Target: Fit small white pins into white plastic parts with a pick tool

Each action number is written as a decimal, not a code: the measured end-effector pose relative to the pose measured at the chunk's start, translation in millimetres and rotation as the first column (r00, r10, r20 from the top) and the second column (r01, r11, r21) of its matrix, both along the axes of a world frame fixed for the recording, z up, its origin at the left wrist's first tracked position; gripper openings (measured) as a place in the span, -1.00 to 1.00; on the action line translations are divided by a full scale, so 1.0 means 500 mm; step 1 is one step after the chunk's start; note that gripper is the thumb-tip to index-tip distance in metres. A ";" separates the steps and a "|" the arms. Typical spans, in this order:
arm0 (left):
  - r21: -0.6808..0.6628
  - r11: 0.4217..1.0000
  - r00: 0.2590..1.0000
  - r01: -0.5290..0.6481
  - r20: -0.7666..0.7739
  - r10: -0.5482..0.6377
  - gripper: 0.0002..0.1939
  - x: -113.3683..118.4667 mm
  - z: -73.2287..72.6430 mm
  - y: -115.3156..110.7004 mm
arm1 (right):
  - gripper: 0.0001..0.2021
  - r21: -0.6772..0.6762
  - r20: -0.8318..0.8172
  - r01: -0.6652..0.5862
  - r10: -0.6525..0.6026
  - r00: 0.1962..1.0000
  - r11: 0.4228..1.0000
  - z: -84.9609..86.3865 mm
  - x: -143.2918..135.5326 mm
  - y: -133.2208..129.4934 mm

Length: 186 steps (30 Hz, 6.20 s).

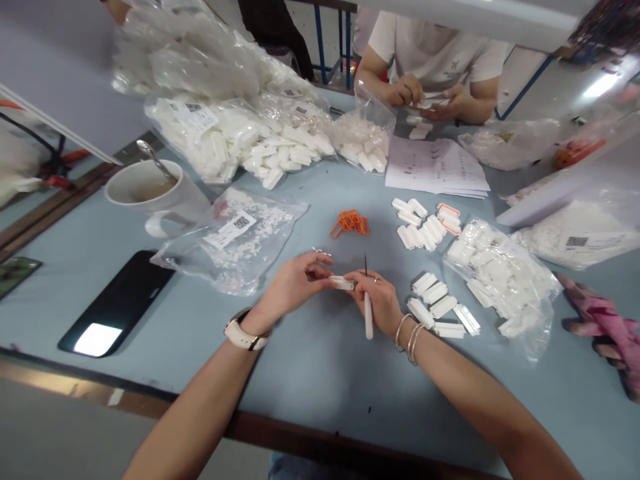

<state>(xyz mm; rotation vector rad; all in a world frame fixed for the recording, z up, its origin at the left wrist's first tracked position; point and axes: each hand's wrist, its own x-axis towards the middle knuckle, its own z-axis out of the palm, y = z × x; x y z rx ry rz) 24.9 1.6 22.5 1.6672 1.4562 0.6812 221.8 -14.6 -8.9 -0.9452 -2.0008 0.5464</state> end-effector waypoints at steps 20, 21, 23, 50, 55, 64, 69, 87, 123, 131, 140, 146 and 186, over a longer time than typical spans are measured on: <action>0.366 0.915 0.929 0.168 -0.371 -0.022 -0.68 -0.026 -0.031 0.016 | -0.92 -0.078 -0.009 0.002 -0.003 1.000 0.997 -0.004 -0.001 0.000; 0.350 0.926 0.935 0.143 -0.355 -0.010 -0.69 -0.026 -0.027 0.015 | -0.89 -0.080 -0.014 0.004 -0.005 1.000 0.997 -0.004 -0.001 0.001; 0.325 0.940 0.941 0.102 -0.339 0.015 -0.71 -0.026 -0.020 0.015 | -0.84 -0.083 -0.024 0.004 -0.006 1.000 0.997 -0.002 -0.001 0.001; 0.149 0.976 0.987 0.162 -0.048 -0.156 -0.84 0.004 0.019 0.003 | -0.85 -0.120 -0.030 0.025 -0.029 0.999 0.993 0.005 -0.002 0.004; 0.168 0.972 0.986 0.164 -0.052 -0.158 -0.84 0.006 0.008 0.003 | -0.85 -0.132 -0.026 0.023 -0.027 0.999 0.991 0.002 -0.002 0.003; 0.213 0.962 0.984 0.170 -0.095 -0.153 -0.81 0.007 -0.002 -0.002 | -0.80 -0.125 -0.024 0.027 -0.031 0.999 0.992 0.008 -0.002 0.003; 0.269 0.950 0.984 0.157 -0.129 -0.126 -0.82 0.008 -0.007 -0.005 | -0.80 -0.130 -0.031 0.014 -0.018 0.999 0.991 0.009 -0.002 0.003; 0.180 0.968 0.976 0.176 -0.164 -0.146 -0.81 0.011 -0.005 -0.002 | -0.79 -0.118 -0.024 0.013 -0.016 1.000 0.993 -0.008 -0.003 0.004; 0.444 0.874 0.892 0.198 -0.450 0.027 -0.80 -0.021 -0.050 0.021 | -0.84 -0.131 -0.028 0.015 -0.019 0.999 0.991 -0.019 -0.001 0.005; 0.333 0.907 0.921 0.259 -0.367 -0.128 -0.81 -0.048 -0.034 0.028 | -0.84 -0.128 -0.025 0.030 -0.034 0.999 0.991 -0.020 0.001 0.005; 0.350 0.913 0.927 0.207 -0.368 -0.069 -0.77 -0.052 -0.020 0.026 | -0.83 -0.167 -0.032 0.023 -0.029 0.999 0.986 -0.015 0.001 0.004; 0.318 0.915 0.889 0.248 -0.449 -0.085 -0.83 -0.047 -0.033 0.025 | -0.85 -0.177 -0.013 0.030 -0.033 0.999 0.984 -0.016 0.001 0.004; 0.273 0.950 0.986 0.149 -0.120 -0.120 -0.82 0.017 0.000 -0.012 | -0.79 -0.089 0.005 -0.029 0.030 1.000 0.996 0.001 -0.002 0.003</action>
